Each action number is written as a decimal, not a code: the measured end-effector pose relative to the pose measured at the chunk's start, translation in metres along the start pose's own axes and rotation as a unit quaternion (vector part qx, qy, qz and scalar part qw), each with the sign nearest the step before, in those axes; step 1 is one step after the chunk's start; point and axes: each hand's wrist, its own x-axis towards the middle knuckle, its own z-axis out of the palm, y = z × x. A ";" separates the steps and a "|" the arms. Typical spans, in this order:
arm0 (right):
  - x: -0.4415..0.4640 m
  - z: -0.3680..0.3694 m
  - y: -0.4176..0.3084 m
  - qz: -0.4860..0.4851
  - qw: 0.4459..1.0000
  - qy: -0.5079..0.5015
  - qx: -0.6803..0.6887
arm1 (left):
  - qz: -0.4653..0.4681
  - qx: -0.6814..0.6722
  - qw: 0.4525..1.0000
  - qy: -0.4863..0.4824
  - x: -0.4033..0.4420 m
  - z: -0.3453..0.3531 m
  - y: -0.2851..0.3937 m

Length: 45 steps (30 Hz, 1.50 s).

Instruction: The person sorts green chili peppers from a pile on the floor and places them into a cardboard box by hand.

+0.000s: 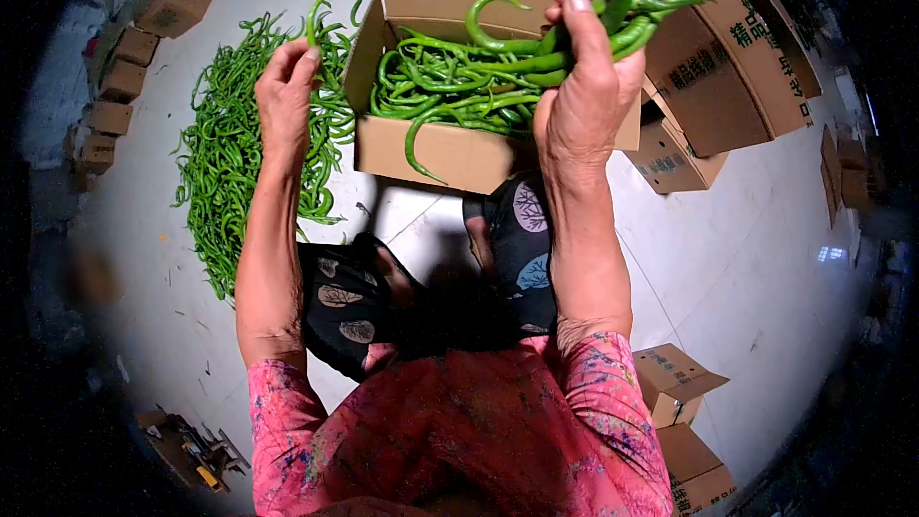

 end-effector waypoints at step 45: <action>0.002 -0.018 0.006 0.269 0.960 -0.050 0.059 | 0.090 0.017 0.994 -0.058 -0.013 0.054 0.044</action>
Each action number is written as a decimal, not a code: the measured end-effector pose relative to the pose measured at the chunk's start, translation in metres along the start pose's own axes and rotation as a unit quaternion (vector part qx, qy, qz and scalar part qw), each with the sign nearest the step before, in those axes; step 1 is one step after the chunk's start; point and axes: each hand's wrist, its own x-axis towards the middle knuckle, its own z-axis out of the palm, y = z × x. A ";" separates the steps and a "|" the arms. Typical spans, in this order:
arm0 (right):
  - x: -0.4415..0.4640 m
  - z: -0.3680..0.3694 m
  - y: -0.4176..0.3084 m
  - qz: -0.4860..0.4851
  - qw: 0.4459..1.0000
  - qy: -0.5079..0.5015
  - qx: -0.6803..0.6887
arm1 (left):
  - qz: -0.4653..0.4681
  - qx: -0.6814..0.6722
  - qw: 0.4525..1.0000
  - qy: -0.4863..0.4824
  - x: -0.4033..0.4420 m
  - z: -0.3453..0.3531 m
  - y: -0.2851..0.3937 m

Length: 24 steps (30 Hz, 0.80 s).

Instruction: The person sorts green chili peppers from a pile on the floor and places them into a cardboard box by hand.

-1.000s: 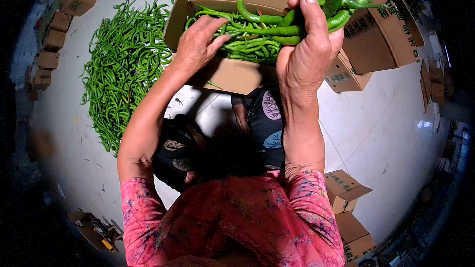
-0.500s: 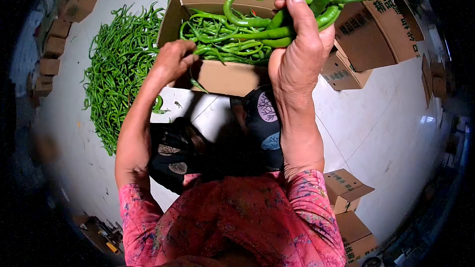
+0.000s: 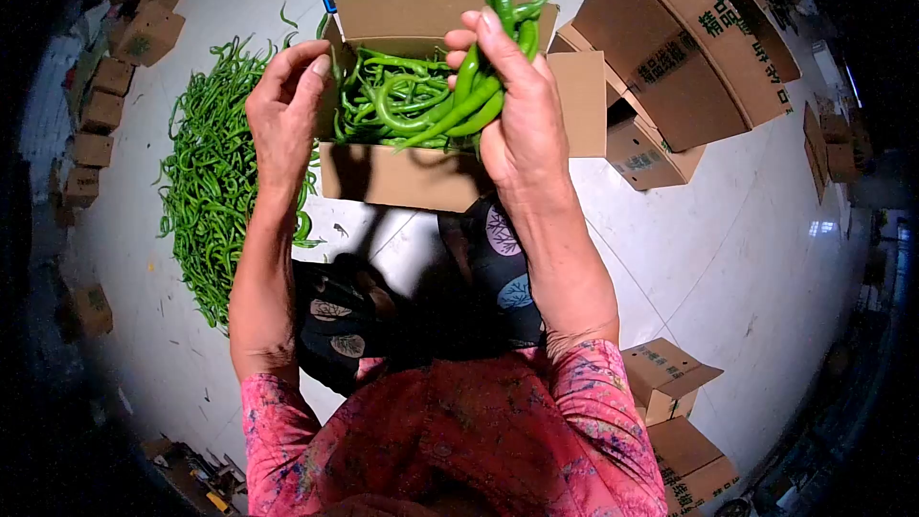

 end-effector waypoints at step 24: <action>0.002 0.011 0.045 0.026 1.000 0.002 0.002 | -0.122 -0.267 0.951 -0.098 -0.031 0.024 0.026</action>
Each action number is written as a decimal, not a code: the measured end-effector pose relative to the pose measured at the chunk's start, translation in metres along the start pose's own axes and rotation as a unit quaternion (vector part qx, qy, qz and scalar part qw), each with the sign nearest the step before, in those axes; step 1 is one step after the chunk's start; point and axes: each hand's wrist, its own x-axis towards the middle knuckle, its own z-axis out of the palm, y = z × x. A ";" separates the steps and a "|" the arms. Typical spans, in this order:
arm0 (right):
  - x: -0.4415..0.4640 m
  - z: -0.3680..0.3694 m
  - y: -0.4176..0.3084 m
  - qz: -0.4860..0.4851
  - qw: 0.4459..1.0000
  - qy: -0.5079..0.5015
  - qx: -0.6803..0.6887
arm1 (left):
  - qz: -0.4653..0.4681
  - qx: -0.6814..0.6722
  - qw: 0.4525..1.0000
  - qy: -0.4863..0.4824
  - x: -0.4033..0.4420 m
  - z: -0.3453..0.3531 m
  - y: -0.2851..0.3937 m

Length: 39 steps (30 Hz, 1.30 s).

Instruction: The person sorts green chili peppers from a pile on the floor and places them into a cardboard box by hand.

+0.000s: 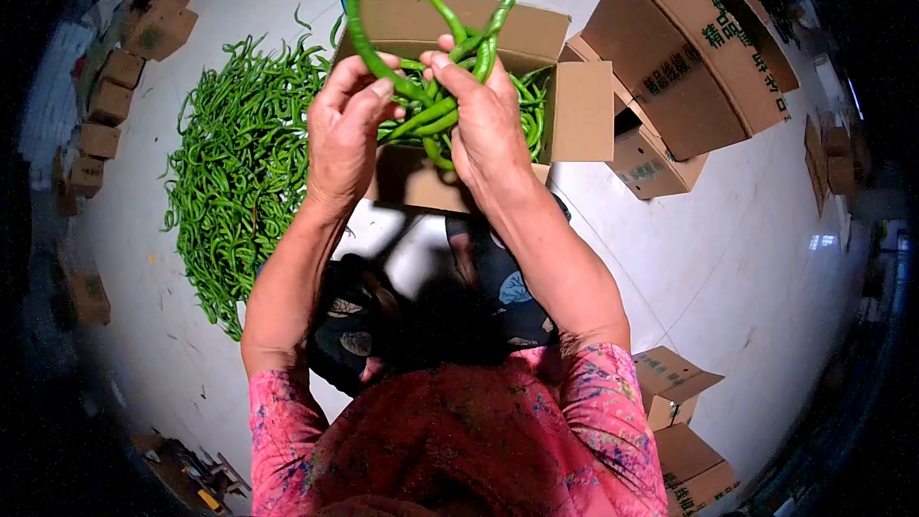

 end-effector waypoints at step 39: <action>-0.041 0.015 -0.007 0.122 0.959 -0.237 0.093 | 0.179 0.594 0.746 -0.242 0.105 0.026 -0.161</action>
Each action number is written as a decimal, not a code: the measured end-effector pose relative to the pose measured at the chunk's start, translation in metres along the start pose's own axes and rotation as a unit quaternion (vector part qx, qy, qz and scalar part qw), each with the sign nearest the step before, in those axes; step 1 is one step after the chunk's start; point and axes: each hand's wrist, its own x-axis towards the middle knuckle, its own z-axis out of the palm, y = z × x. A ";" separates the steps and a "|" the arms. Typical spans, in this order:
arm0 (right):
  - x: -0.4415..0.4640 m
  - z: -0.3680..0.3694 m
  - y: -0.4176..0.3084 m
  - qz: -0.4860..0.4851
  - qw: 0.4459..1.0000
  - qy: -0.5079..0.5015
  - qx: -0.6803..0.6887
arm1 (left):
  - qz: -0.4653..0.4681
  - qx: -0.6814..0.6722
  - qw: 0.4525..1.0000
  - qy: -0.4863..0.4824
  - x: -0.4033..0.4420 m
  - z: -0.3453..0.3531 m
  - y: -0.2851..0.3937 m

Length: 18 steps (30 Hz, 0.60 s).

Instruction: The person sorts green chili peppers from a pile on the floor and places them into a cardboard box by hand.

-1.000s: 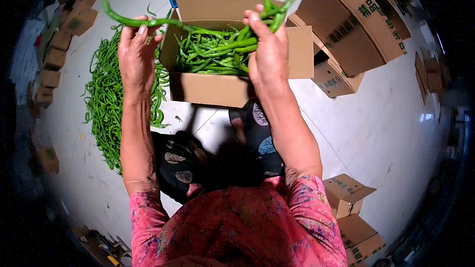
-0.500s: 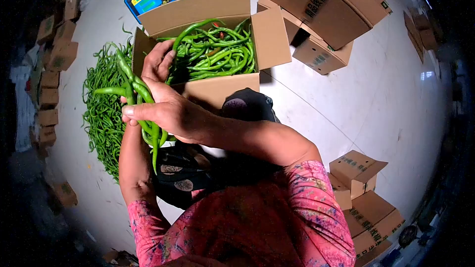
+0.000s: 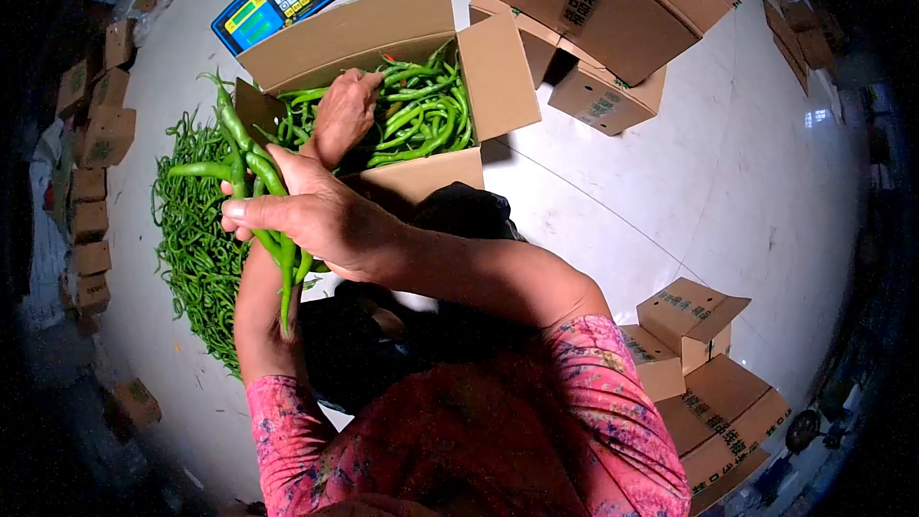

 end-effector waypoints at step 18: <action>0.015 -0.025 -0.030 -0.125 0.973 0.190 -0.031 | -0.166 -0.487 0.857 0.035 -0.081 -0.156 0.044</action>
